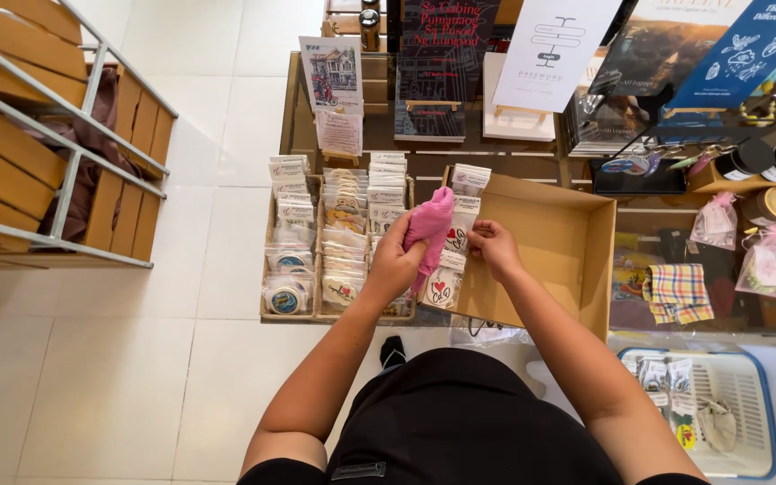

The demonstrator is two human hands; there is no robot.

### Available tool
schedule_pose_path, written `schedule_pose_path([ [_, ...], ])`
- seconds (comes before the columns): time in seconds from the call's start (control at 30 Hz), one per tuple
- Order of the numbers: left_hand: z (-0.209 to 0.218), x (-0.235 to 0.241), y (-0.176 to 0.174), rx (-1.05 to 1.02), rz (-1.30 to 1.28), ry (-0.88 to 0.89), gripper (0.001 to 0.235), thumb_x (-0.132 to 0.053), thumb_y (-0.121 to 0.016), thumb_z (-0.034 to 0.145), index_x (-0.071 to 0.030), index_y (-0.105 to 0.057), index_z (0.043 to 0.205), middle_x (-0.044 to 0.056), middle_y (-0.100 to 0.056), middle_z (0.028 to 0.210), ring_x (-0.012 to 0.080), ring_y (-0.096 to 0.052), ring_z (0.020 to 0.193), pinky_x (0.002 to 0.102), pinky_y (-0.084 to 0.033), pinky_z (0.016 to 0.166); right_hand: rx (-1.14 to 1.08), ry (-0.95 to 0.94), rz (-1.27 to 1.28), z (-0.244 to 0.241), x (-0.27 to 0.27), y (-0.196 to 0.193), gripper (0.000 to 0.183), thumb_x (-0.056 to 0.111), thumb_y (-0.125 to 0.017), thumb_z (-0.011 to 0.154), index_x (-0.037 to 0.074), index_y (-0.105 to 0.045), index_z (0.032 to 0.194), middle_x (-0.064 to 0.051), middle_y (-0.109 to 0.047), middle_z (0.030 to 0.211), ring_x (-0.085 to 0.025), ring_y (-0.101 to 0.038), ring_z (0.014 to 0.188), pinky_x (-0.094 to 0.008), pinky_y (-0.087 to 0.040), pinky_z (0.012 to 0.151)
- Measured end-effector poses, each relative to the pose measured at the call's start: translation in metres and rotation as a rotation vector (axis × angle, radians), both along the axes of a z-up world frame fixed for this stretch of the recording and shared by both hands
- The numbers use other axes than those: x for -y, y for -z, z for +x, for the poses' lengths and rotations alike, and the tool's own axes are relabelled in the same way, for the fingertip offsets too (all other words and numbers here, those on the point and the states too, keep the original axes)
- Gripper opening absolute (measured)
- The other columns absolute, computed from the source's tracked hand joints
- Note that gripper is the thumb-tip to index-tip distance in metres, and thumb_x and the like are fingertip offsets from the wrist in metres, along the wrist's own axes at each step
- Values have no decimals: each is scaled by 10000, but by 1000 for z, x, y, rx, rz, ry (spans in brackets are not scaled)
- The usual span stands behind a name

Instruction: Organizing and cleaning a display box of small souvenir items in a shop.

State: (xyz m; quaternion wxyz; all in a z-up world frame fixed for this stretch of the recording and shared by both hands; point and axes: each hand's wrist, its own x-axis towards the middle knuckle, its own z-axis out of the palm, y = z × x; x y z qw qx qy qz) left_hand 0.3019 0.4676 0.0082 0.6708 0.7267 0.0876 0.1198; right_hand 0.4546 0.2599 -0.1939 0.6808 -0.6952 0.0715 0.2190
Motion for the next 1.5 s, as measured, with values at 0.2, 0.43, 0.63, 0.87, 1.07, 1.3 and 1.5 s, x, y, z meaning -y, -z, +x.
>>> schedule_pose_path([
  [0.2, -2, -13, -1, -5, -42, 45, 454, -46, -649, 887, -103, -637, 1338, 170, -670, 1206, 326, -616, 1233, 480, -452, 1076, 42, -18, -136, -6, 0, 1, 348, 104, -795, 902, 86, -657, 1221, -52, -727, 1002, -161, -718, 746, -265, -609, 545],
  [0.43, -11, -21, 0, -3, -92, 92, 437, -29, -620, 910, -85, -626, 1344, 190, -659, 1197, 369, -611, 1216, 515, -442, 1072, 150, 4, -298, -26, -4, -16, 510, 6, -747, 896, 17, -605, 1385, -187, -693, 1111, -262, -727, 896, -374, -658, 657],
  [0.63, -21, -13, -1, -8, -68, 104, 446, -51, -639, 909, -74, -607, 1353, 219, -653, 1211, 394, -593, 1244, 532, -436, 1069, 159, -9, -272, -61, 6, -60, 420, 18, -690, 934, 24, -644, 1352, -195, -682, 1149, -283, -715, 966, -396, -648, 721],
  [0.87, -45, 25, -21, 16, -14, 48, 488, -66, -629, 896, -80, -590, 1383, 227, -646, 1248, 422, -577, 1262, 534, -428, 1084, 146, -30, 59, -97, 33, -116, 335, 58, -621, 1005, -2, -643, 1334, -167, -710, 1127, -219, -716, 952, -349, -629, 814],
  [1.07, -62, 91, -17, 63, 83, -20, 538, -62, -639, 866, -88, -570, 1399, 232, -632, 1285, 424, -557, 1287, 524, -419, 1097, 123, -84, 260, -122, 70, -162, 311, 159, -583, 1057, 21, -645, 1329, -156, -725, 1110, -236, -728, 955, -383, -626, 826],
  [1.3, -72, 211, -19, 244, 208, -117, 540, -17, -628, 837, -44, -579, 1374, 235, -609, 1297, 432, -553, 1285, 523, -403, 1110, -56, -231, 316, -157, 154, -198, 582, 326, -587, 1021, 186, -424, 1563, -97, -609, 1388, -305, -676, 1113, -496, -620, 852],
  [1.5, -85, 306, -25, 329, 212, -207, 590, 2, -596, 832, -92, -555, 1413, 157, -550, 1410, 371, -497, 1372, 459, -377, 1156, -331, -134, 513, -187, 223, -184, 433, 328, -581, 1030, 184, -550, 1438, -125, -666, 1204, -371, -719, 971, -569, -634, 787],
])
